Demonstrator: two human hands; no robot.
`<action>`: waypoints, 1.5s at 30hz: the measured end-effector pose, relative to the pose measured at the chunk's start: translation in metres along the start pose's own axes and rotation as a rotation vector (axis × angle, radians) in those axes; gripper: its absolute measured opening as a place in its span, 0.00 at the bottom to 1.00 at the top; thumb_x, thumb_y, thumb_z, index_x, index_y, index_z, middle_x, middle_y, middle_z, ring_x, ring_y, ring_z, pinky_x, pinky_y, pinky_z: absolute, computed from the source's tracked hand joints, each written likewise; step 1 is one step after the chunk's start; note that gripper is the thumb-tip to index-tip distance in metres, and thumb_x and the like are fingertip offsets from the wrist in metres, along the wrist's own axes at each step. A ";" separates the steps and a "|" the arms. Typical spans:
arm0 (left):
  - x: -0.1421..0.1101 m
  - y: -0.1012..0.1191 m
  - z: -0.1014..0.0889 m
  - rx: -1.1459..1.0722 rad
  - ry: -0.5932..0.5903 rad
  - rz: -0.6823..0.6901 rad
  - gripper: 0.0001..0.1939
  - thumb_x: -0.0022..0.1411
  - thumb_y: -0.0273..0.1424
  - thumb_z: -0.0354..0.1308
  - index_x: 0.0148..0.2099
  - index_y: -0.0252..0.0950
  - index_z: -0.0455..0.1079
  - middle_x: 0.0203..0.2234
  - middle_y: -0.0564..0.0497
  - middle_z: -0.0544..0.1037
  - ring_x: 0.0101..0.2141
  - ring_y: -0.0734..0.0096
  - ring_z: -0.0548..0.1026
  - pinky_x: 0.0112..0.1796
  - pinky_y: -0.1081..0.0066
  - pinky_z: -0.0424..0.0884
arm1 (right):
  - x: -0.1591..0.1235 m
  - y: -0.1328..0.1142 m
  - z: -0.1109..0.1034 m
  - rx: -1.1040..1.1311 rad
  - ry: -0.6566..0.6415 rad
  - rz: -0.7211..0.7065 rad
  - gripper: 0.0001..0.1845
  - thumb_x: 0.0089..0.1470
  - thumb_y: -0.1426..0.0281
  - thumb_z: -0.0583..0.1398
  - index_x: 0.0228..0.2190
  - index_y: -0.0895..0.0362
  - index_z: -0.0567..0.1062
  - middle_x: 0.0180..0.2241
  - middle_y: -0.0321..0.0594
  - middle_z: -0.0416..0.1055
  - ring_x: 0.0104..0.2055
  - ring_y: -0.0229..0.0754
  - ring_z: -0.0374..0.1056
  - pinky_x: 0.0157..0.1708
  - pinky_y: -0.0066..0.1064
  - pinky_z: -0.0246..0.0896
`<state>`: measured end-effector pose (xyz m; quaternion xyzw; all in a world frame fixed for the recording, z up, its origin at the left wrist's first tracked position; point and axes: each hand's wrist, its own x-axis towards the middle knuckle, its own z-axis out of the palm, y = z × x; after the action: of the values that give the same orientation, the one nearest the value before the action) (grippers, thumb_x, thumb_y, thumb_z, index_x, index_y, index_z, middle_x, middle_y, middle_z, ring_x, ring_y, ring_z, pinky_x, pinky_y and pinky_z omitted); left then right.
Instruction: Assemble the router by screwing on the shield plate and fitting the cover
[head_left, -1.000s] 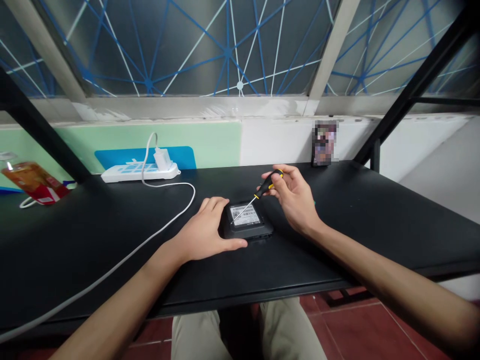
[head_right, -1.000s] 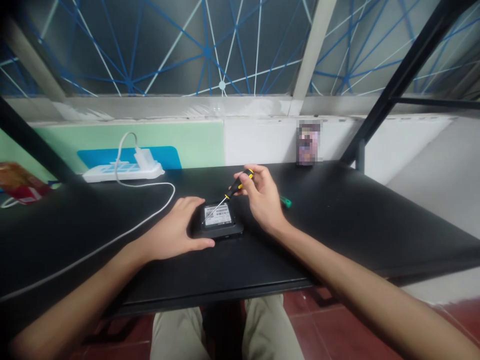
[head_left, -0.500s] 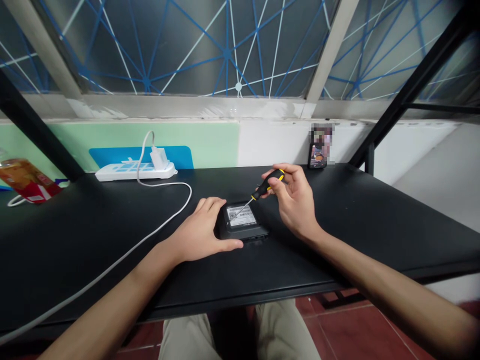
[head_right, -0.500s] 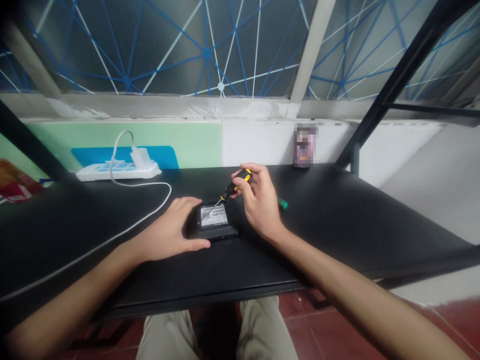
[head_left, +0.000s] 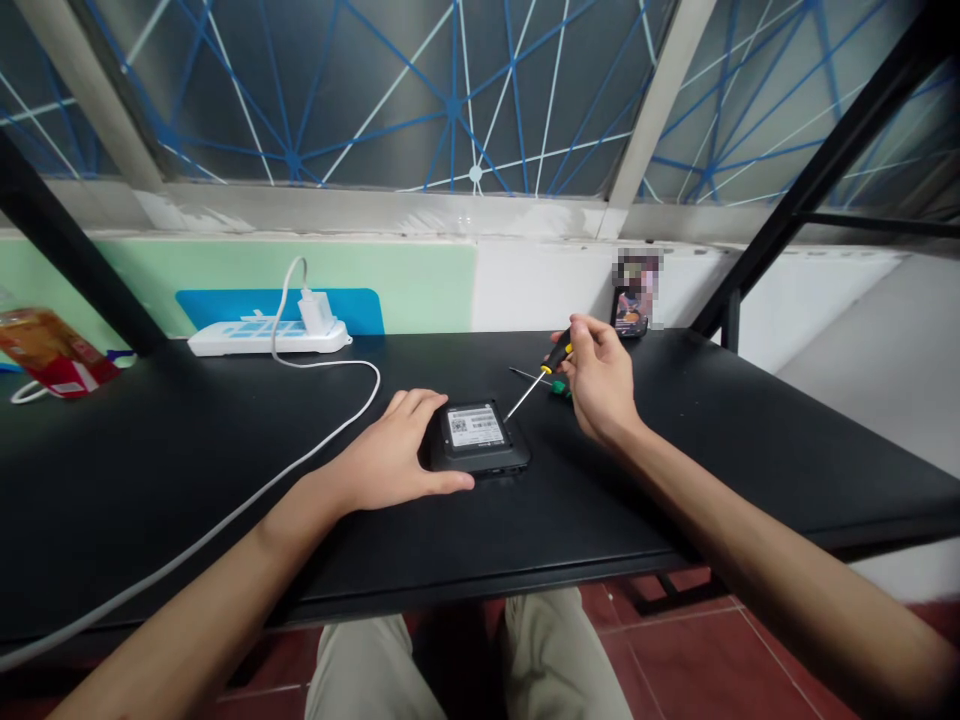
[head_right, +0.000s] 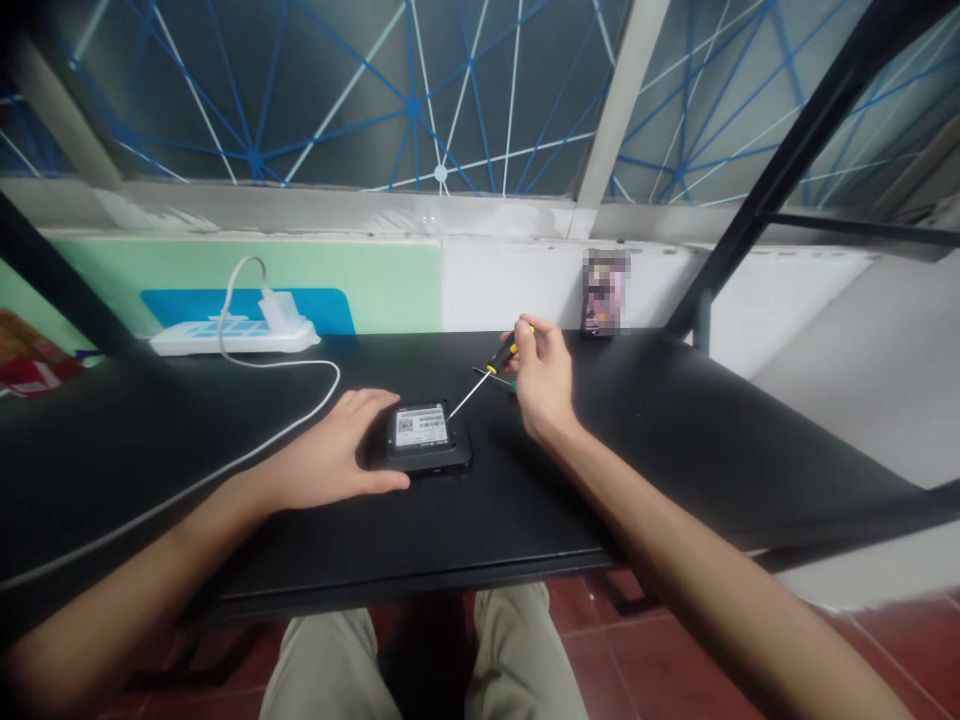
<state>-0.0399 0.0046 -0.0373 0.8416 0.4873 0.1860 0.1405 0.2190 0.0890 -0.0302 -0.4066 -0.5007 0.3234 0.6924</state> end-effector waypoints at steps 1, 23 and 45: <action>0.000 0.000 -0.001 -0.004 -0.006 0.002 0.47 0.54 0.58 0.63 0.66 0.34 0.57 0.62 0.36 0.63 0.63 0.43 0.61 0.63 0.45 0.60 | 0.002 0.001 -0.001 -0.005 0.012 0.017 0.21 0.55 0.53 0.63 0.43 0.53 0.70 0.33 0.38 0.76 0.25 0.32 0.67 0.27 0.29 0.68; -0.007 0.003 -0.009 -0.118 -0.009 0.020 0.22 0.72 0.46 0.47 0.60 0.41 0.63 0.58 0.45 0.68 0.60 0.54 0.65 0.63 0.51 0.60 | 0.003 -0.001 -0.005 -0.088 -0.085 -0.208 0.18 0.60 0.54 0.61 0.45 0.50 0.67 0.33 0.36 0.78 0.28 0.37 0.73 0.30 0.33 0.70; -0.009 0.008 -0.011 -0.112 -0.107 -0.007 0.44 0.55 0.52 0.65 0.67 0.41 0.55 0.66 0.39 0.58 0.65 0.44 0.58 0.64 0.44 0.58 | -0.011 -0.011 -0.003 -0.093 -0.183 -0.232 0.23 0.64 0.55 0.55 0.59 0.42 0.67 0.52 0.40 0.76 0.40 0.43 0.77 0.41 0.40 0.76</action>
<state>-0.0425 -0.0061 -0.0260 0.8395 0.4708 0.1672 0.2139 0.2192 0.0742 -0.0253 -0.3464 -0.6199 0.2535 0.6569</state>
